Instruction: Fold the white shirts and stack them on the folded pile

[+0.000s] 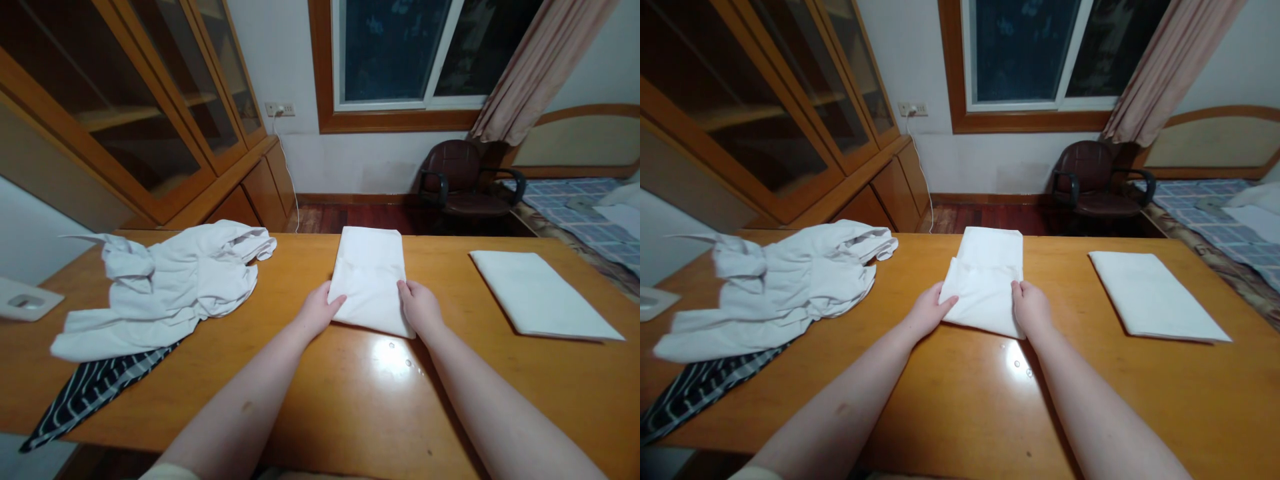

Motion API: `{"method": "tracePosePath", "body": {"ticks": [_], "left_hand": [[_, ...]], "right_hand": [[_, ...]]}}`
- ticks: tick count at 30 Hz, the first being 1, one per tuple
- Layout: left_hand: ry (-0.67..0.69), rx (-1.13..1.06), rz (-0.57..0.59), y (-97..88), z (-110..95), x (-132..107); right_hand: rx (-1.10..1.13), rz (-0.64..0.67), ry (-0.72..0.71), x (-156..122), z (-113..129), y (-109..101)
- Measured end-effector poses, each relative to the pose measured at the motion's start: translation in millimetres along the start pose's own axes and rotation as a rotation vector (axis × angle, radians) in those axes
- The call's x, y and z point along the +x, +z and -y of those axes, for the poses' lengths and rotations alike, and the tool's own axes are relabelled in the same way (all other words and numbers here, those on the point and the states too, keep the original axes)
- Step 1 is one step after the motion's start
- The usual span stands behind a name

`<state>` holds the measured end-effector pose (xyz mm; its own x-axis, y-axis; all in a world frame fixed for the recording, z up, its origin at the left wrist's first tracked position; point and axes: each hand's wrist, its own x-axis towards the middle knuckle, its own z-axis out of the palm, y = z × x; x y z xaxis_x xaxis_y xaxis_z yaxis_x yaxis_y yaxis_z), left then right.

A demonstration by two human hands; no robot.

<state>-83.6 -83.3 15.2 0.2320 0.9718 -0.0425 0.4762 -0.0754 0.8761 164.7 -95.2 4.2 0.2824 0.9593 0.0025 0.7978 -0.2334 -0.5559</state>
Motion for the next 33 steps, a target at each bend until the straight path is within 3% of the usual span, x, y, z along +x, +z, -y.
{"method": "tracePosePath", "body": {"ticks": [4, 7, 9, 12, 15, 18, 24, 27, 30, 33], "left_hand": [[0.008, -0.261, 0.061, -2.4, 4.9, -0.2], [0.061, -0.346, 0.064, -7.8, 5.7, -1.1], [0.111, -0.302, 0.131, -12.6, 3.8, -2.8], [0.181, -0.100, 0.323, -18.1, -0.5, -7.1], [0.245, 0.056, 0.403, -18.0, -4.7, -12.3], [0.316, 0.124, 0.357, -15.5, -9.2, -15.9], [0.386, 0.265, 0.329, -22.6, -13.7, -13.7], [0.386, 0.323, 0.247, -26.7, -11.0, -11.8], [0.360, 0.384, 0.192, -26.5, -9.4, -11.6], [0.238, 0.441, 0.171, -24.4, -9.0, -11.6]], "right_hand": [[-0.008, 0.021, -0.014, 2.9, -1.2, 2.2], [0.123, -0.077, -0.038, -0.3, -1.3, 0.1], [0.261, -0.220, -0.095, -5.6, -1.5, -3.3], [0.420, -0.431, -0.192, -14.6, -3.0, -8.6], [0.462, -0.457, -0.228, -19.8, -5.0, -10.6], [0.459, -0.420, -0.210, -20.0, -6.3, -9.0], [0.539, -0.562, -0.200, -19.5, -8.8, -5.4], [0.541, -0.531, -0.197, -23.1, -10.9, -4.2], [0.538, -0.501, -0.193, -27.0, -14.5, -1.3], [0.576, -0.478, -0.211, -28.0, -16.3, 0.9]]}}
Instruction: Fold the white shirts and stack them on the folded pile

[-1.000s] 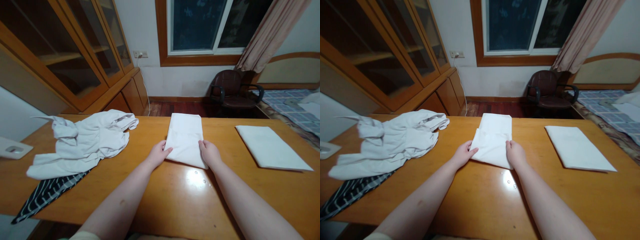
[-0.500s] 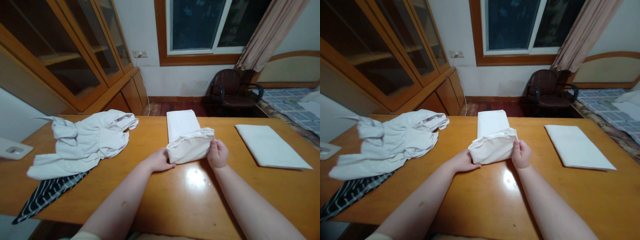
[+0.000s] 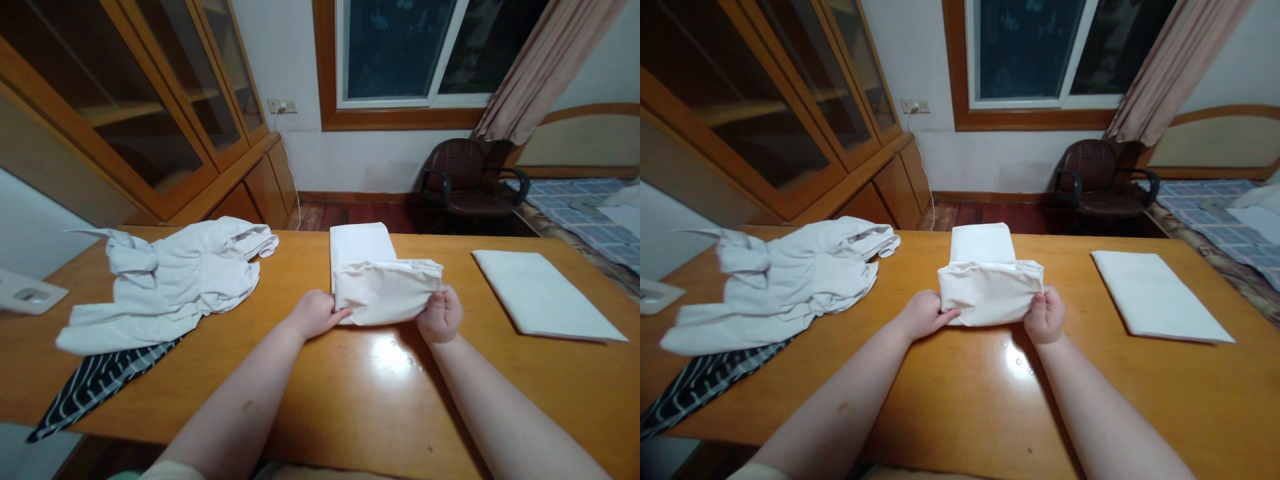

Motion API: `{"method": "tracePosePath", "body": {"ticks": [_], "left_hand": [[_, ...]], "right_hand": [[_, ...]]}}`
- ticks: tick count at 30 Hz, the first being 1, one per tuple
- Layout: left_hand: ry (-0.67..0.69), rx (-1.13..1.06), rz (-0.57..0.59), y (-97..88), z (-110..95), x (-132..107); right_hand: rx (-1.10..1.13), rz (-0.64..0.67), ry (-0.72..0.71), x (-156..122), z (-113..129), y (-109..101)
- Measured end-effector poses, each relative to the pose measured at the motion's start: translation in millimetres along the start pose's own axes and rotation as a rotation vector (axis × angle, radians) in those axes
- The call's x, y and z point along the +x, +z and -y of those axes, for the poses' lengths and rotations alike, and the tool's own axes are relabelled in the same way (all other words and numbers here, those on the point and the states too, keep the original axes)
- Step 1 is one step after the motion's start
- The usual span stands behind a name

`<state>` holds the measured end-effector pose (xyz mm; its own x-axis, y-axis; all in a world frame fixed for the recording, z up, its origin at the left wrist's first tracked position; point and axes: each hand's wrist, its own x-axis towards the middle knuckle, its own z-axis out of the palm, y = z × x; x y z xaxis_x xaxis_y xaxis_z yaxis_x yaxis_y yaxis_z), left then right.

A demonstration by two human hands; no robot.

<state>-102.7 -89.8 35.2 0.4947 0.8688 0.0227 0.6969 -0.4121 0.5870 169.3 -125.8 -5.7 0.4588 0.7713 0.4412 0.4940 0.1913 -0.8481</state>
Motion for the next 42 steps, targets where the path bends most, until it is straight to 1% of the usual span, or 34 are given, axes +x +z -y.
{"method": "tracePosePath", "body": {"ticks": [2, 3, 6, 8, 9, 10, 12, 15, 17, 19, 22, 25, 28, 31, 32, 34, 35, 36, 37, 38, 40, 42], "left_hand": [[-0.051, -0.044, 0.018, 2.5, 1.3, 0.9], [-0.046, -0.097, 0.022, 4.7, 2.6, 1.8], [-0.027, -0.352, 0.001, 16.6, 7.6, 6.4], [-0.101, -0.521, -0.044, 27.7, 10.5, 11.1], [-0.160, -0.576, -0.076, 33.0, 11.5, 13.7], [-0.221, -0.605, -0.105, 37.3, 12.2, 16.2], [-0.325, -0.594, -0.152, 42.0, 12.0, 20.4], [-0.450, -0.455, -0.170, 38.8, 8.5, 23.3], [-0.491, -0.346, -0.143, 33.6, 5.6, 22.9], [-0.494, -0.276, -0.113, 29.5, 4.1, 21.2], [-0.452, -0.236, -0.096, 27.9, 6.1, 18.1], [-0.368, -0.241, -0.078, 28.1, 9.2, 15.3], [-0.319, -0.241, -0.090, 27.1, 9.0, 13.7], [-0.336, -0.221, -0.155, 25.5, 6.6, 13.3], [-0.348, -0.206, -0.198, 24.9, 5.9, 13.1], [-0.341, -0.156, -0.326, 23.2, 4.6, 11.8], [-0.300, -0.116, -0.396, 22.0, 3.7, 10.7], [-0.232, -0.066, -0.451, 20.6, 2.4, 9.2], [-0.140, -0.008, -0.480, 19.2, 0.5, 7.4], [-0.035, 0.049, -0.477, 18.1, -2.2, 5.5], [0.164, 0.151, -0.395, 17.8, -9.0, 2.2], [0.293, 0.225, -0.263, 21.4, -16.1, 0.8]], "right_hand": [[0.016, 0.046, 0.010, 2.9, 0.6, 2.3], [0.012, 0.082, 0.021, 5.8, 1.3, 4.3], [-0.025, 0.271, 0.089, 17.6, 1.8, 13.7], [-0.091, 0.412, 0.141, 25.1, 0.1, 20.3], [-0.138, 0.457, 0.161, 27.8, -0.8, 22.8], [-0.186, 0.474, 0.174, 29.4, -1.5, 24.7], [-0.258, 0.442, 0.193, 29.7, -1.1, 26.5], [-0.282, 0.382, 0.229, 24.6, 3.1, 26.7], [-0.294, 0.379, 0.248, 21.0, 5.7, 26.5], [-0.325, 0.390, 0.254, 19.7, 5.8, 25.7], [-0.378, 0.424, 0.262, 23.4, 1.9, 23.2], [-0.384, 0.475, 0.282, 29.4, -2.9, 20.9], [-0.431, 0.518, 0.263, 32.1, -5.0, 21.1], [-0.523, 0.520, 0.231, 31.7, -3.8, 23.0], [-0.548, 0.523, 0.225, 31.5, -2.8, 23.7], [-0.598, 0.542, 0.221, 31.7, -0.1, 24.9], [-0.621, 0.555, 0.220, 32.1, 1.4, 25.4], [-0.644, 0.567, 0.220, 32.4, 3.0, 25.9], [-0.664, 0.579, 0.220, 32.8, 4.6, 26.4], [-0.680, 0.589, 0.222, 33.1, 6.0, 26.8], [-0.700, 0.598, 0.229, 33.3, 8.0, 27.7], [-0.707, 0.599, 0.243, 33.3, 8.6, 28.7]]}}
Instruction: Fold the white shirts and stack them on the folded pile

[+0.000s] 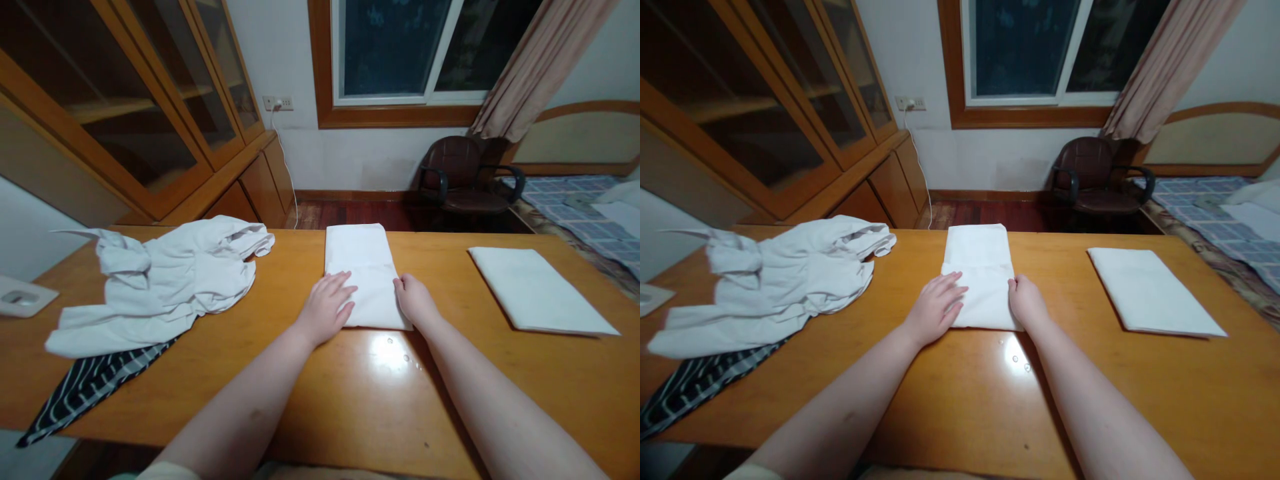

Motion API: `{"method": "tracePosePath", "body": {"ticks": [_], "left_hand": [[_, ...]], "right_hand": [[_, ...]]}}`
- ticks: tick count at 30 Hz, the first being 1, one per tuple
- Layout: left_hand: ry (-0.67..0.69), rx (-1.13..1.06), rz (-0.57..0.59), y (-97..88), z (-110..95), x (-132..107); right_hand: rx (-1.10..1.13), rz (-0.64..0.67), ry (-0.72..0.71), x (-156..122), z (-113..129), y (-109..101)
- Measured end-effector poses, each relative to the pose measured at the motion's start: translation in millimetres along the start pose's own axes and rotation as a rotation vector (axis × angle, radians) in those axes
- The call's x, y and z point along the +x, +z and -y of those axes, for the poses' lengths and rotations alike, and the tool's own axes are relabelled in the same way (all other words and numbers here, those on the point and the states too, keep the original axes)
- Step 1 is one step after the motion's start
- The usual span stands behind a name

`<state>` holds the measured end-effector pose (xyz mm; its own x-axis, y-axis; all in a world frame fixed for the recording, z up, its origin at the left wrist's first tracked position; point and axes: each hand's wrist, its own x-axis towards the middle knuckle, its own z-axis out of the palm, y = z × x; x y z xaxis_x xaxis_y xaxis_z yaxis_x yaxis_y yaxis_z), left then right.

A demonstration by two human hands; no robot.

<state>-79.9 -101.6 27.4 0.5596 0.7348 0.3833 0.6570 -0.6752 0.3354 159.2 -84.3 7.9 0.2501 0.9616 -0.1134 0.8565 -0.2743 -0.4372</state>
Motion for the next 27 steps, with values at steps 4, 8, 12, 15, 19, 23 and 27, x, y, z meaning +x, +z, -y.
{"method": "tracePosePath", "body": {"ticks": [4, 8, 12, 15, 19, 23, 27], "left_hand": [[-0.005, 0.048, 0.253, 13.8, -6.9, 2.9], [-0.197, 0.002, 0.389, 23.1, 0.2, 7.6], [-0.343, 0.005, 0.397, 23.3, 6.2, 11.3], [-0.366, 0.046, 0.376, 20.8, 7.2, 13.2], [-0.320, 0.115, 0.303, 11.9, 9.1, 13.4], [-0.306, 0.124, 0.221, 5.4, 14.8, 8.3], [-0.256, 0.072, 0.150, 7.4, 23.9, 4.8]], "right_hand": [[0.035, 0.000, 0.020, 0.9, 0.2, 1.9], [0.042, -0.011, 0.037, 0.5, 0.7, 2.4], [0.036, -0.008, 0.035, -0.3, 1.9, 1.1], [0.028, -0.001, 0.027, 0.4, 1.7, 0.7], [0.026, 0.014, -0.051, 2.1, -1.5, -0.3], [0.080, 0.085, -0.164, 1.0, -4.8, -3.7], [0.129, 0.101, -0.163, -3.6, -4.5, -5.0]]}}
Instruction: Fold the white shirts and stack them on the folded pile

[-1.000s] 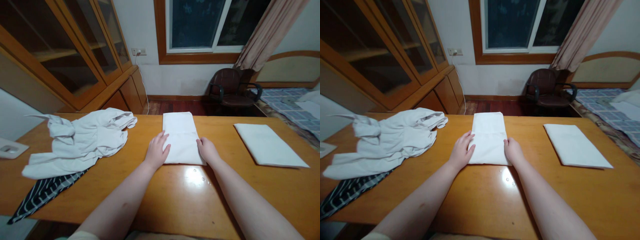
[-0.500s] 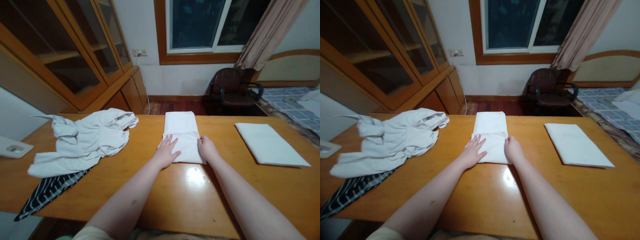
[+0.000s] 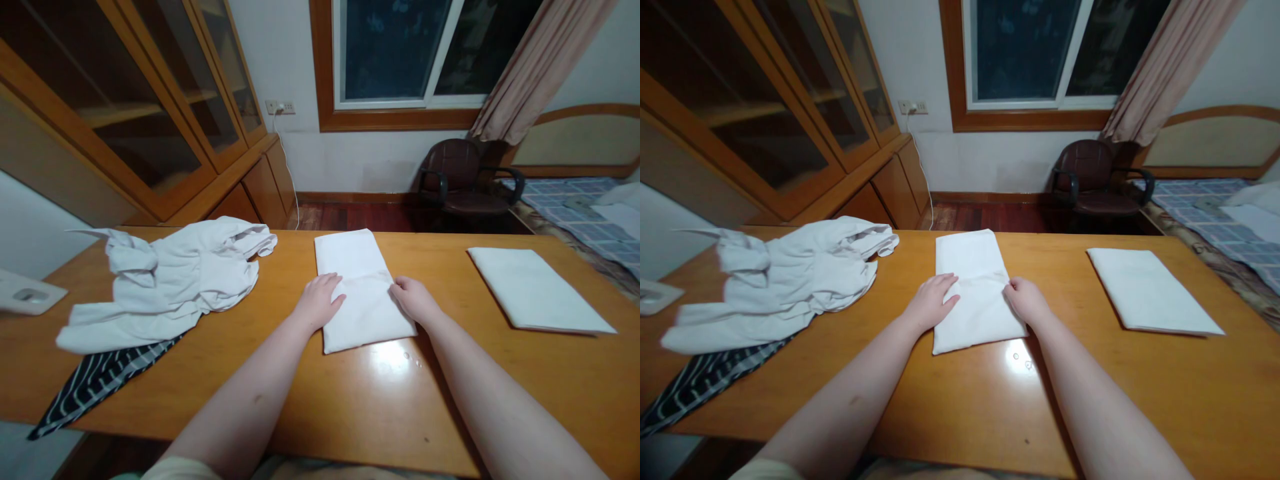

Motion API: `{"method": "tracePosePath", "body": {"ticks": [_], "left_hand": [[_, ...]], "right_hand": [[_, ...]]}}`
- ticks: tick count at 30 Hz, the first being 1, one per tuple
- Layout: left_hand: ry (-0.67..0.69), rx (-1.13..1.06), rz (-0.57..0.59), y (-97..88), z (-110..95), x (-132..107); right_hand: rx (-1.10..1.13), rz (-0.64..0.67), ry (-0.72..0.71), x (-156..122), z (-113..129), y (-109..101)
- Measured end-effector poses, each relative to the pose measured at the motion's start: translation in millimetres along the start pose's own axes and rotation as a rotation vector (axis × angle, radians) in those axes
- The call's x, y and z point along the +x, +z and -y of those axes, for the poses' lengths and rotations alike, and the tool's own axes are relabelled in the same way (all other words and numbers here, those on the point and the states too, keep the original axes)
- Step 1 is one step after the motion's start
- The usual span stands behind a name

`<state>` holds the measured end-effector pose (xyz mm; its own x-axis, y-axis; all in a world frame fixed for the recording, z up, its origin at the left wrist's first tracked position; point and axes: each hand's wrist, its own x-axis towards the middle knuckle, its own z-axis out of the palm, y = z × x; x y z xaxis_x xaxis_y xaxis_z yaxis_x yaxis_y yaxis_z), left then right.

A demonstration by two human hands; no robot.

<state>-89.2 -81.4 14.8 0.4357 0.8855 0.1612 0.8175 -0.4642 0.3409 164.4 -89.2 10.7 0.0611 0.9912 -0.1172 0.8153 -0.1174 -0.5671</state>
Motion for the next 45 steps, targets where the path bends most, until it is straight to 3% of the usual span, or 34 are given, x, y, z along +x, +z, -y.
{"method": "tracePosePath", "body": {"ticks": [5, 10, 17, 26, 31, 36, 38, 41, 43, 45], "left_hand": [[0.020, -0.098, 0.040, 1.4, 9.2, 5.8], [0.029, -0.186, 0.024, 4.9, 16.2, 9.9], [-0.107, -0.394, 0.014, 5.2, 22.8, 13.5], [-0.110, -0.129, -0.064, 8.5, 17.4, 11.1], [-0.131, -0.119, -0.075, 10.9, 20.4, 11.6], [-0.123, -0.174, -0.074, 17.4, 26.5, 16.2], [-0.122, -0.184, -0.063, 19.1, 27.7, 17.7], [-0.118, -0.188, -0.058, 19.5, 27.4, 18.7], [-0.130, -0.185, -0.060, 19.1, 26.3, 19.0], [-0.148, -0.182, -0.060, 19.1, 25.2, 19.2]], "right_hand": [[0.089, -0.148, 0.025, -2.4, 0.0, 3.9], [0.069, -0.127, 0.014, 1.6, -2.3, 6.1], [0.079, -0.171, 0.048, 2.5, -2.4, 7.1], [0.013, -0.177, 0.100, -0.6, 5.9, 5.8], [-0.013, -0.204, 0.081, -2.4, 4.8, 7.1], [-0.161, -0.349, -0.219, -13.9, 15.6, -0.2], [-0.193, -0.241, -0.429, -24.3, 26.1, -0.7], [-0.193, 0.045, -0.779, -43.2, 44.1, 7.3], [-0.193, 0.166, -0.899, -54.1, 53.4, 18.3], [-0.223, 0.211, -0.920, -61.1, 58.2, 30.8]]}}
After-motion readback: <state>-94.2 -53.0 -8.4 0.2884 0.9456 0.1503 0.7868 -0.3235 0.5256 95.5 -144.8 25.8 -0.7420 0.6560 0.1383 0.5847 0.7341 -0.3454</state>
